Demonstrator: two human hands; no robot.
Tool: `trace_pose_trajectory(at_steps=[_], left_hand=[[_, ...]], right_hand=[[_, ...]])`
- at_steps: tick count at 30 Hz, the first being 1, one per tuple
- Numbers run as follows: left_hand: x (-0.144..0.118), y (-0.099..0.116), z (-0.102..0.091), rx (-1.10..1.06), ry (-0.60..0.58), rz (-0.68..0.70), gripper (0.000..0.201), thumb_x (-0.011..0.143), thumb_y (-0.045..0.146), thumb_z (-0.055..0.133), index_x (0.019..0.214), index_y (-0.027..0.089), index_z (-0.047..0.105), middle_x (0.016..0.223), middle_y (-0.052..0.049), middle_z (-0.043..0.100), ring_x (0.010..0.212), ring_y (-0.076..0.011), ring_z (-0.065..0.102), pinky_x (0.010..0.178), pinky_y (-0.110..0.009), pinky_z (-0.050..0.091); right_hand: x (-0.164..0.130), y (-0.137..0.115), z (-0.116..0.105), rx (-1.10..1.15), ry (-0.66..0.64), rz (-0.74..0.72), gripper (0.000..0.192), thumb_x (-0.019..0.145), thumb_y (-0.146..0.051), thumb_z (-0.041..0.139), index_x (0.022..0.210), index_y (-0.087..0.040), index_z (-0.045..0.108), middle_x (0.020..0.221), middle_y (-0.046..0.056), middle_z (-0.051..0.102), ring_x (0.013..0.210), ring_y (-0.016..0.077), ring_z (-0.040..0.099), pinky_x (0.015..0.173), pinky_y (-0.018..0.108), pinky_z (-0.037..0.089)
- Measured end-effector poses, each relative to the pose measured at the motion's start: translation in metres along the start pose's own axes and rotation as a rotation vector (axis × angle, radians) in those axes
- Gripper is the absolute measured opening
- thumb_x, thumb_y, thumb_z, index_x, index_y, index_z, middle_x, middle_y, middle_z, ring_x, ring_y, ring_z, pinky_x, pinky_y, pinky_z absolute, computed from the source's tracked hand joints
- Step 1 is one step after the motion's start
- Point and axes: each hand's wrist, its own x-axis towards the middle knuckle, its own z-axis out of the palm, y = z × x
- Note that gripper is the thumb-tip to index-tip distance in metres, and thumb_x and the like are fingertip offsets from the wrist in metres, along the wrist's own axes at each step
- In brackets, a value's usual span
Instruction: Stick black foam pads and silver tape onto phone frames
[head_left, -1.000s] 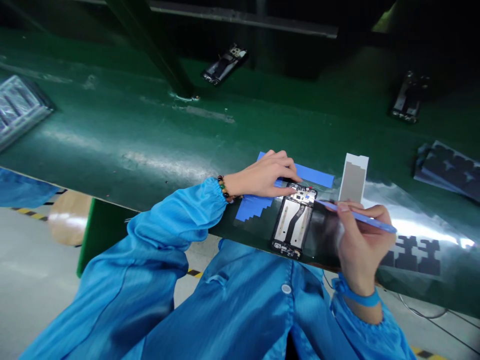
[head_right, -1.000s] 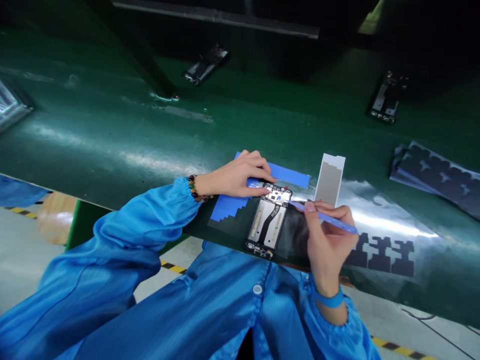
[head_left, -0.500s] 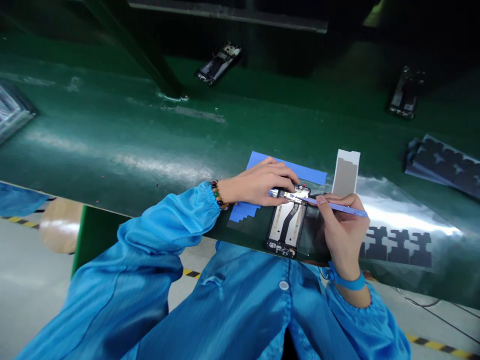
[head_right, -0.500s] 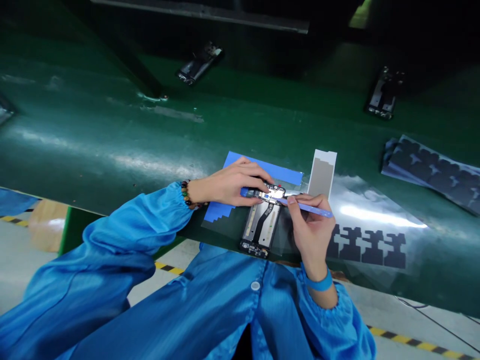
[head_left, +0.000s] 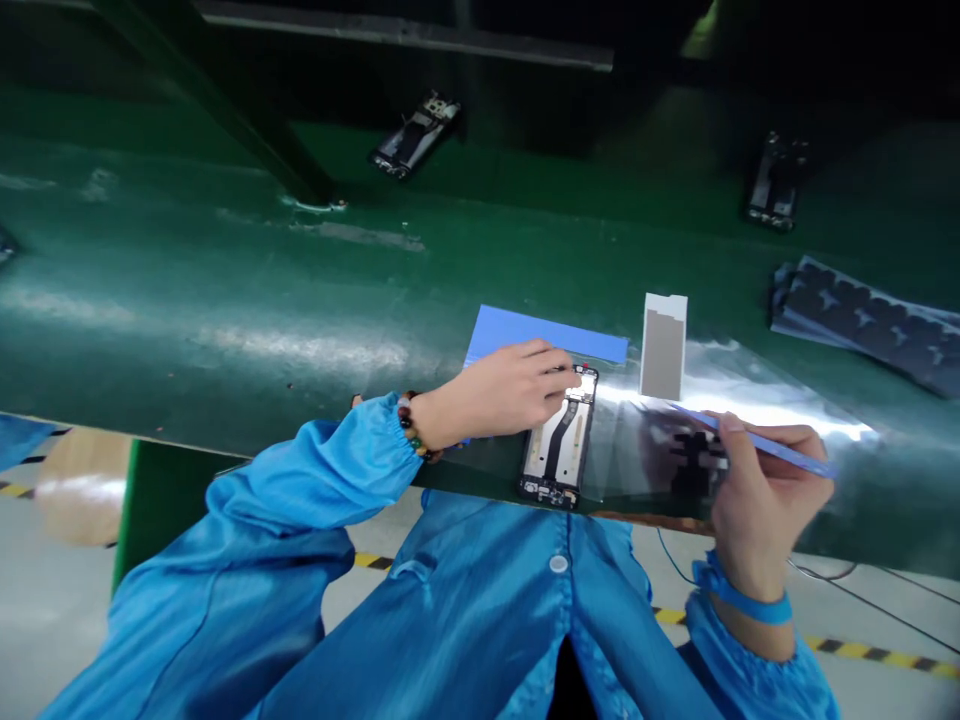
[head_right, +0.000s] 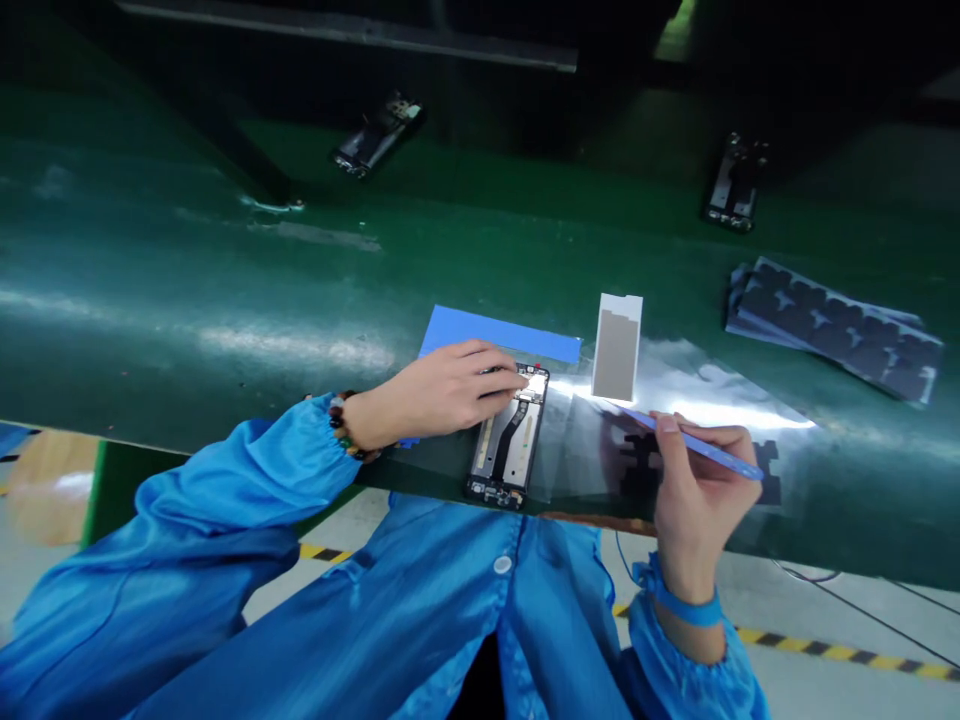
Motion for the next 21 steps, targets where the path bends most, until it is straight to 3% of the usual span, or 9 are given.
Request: trace_pose_trajectory(at_steps=[2,4,8,11,14,16,19,21], left_hand=[[0.007,0.010,0.004,-0.004,0.051,0.071,0.027,0.109,0.011,0.054,0.103,0.020,0.080,0.126,-0.006,0.079,0.117,-0.0238,0.069,0.106,-0.042,0.053],[0.018,0.025,0.010,-0.059,0.083,0.123,0.026,0.111,0.016,0.054,0.106,0.021,0.079,0.119,-0.005,0.080,0.111,-0.0215,0.071,0.107,-0.040,0.054],[0.041,0.061,0.029,-0.139,0.077,0.197,0.029,0.114,0.035,0.055,0.129,0.019,0.075,0.128,-0.008,0.077,0.118,-0.0214,0.071,0.108,-0.038,0.055],[0.051,0.078,0.040,-0.130,0.075,0.229,0.042,0.110,0.047,0.062,0.140,0.017,0.070,0.138,-0.012,0.073,0.126,-0.0246,0.069,0.110,-0.039,0.054],[0.052,0.083,0.046,-0.140,0.074,0.232,0.049,0.107,0.055,0.065,0.134,0.015,0.073,0.139,-0.015,0.072,0.128,-0.0274,0.069,0.113,-0.042,0.053],[0.050,0.083,0.047,-0.146,0.079,0.234,0.049,0.105,0.057,0.067,0.130,0.016,0.075,0.141,-0.015,0.072,0.130,-0.0288,0.068,0.117,-0.044,0.051],[0.048,0.083,0.048,-0.167,0.083,0.230,0.047,0.101,0.059,0.072,0.126,0.019,0.076,0.142,-0.015,0.072,0.133,-0.0301,0.068,0.121,-0.046,0.049],[0.048,0.084,0.049,-0.190,0.071,0.226,0.047,0.103,0.059,0.070,0.126,0.019,0.076,0.143,-0.014,0.072,0.135,-0.0297,0.068,0.124,-0.046,0.048]], right_hand=[[-0.005,0.005,-0.007,-0.014,0.032,0.041,0.034,0.084,-0.042,0.095,0.090,-0.024,0.066,0.082,-0.004,0.072,0.079,0.0186,0.076,0.088,0.038,0.066],[-0.012,0.007,-0.008,0.032,0.036,0.068,0.034,0.087,-0.043,0.092,0.092,-0.023,0.066,0.080,-0.006,0.070,0.080,0.0173,0.077,0.090,0.037,0.065],[-0.010,0.002,-0.018,0.117,-0.032,0.092,0.037,0.086,-0.043,0.093,0.095,-0.023,0.063,0.090,-0.001,0.078,0.096,0.0236,0.083,0.106,0.047,0.064],[0.004,0.000,-0.050,0.031,-0.058,0.092,0.040,0.083,-0.041,0.096,0.089,-0.024,0.060,0.094,0.003,0.083,0.099,0.0261,0.084,0.119,0.054,0.057],[0.015,0.006,-0.084,-0.097,-0.120,0.108,0.042,0.080,-0.039,0.098,0.081,-0.026,0.059,0.093,0.005,0.085,0.101,0.0272,0.084,0.128,0.057,0.049],[0.017,0.012,-0.095,-0.149,-0.183,0.130,0.041,0.080,-0.040,0.098,0.079,-0.026,0.059,0.096,0.007,0.085,0.103,0.0283,0.083,0.128,0.061,0.048],[0.018,0.018,-0.092,-0.134,-0.220,0.150,0.043,0.079,-0.040,0.098,0.078,-0.025,0.058,0.096,0.005,0.085,0.105,0.0274,0.082,0.126,0.062,0.048],[0.021,0.019,-0.083,-0.018,-0.188,0.191,0.045,0.075,-0.038,0.099,0.077,-0.024,0.056,0.088,0.001,0.082,0.101,0.0249,0.082,0.120,0.055,0.054]])
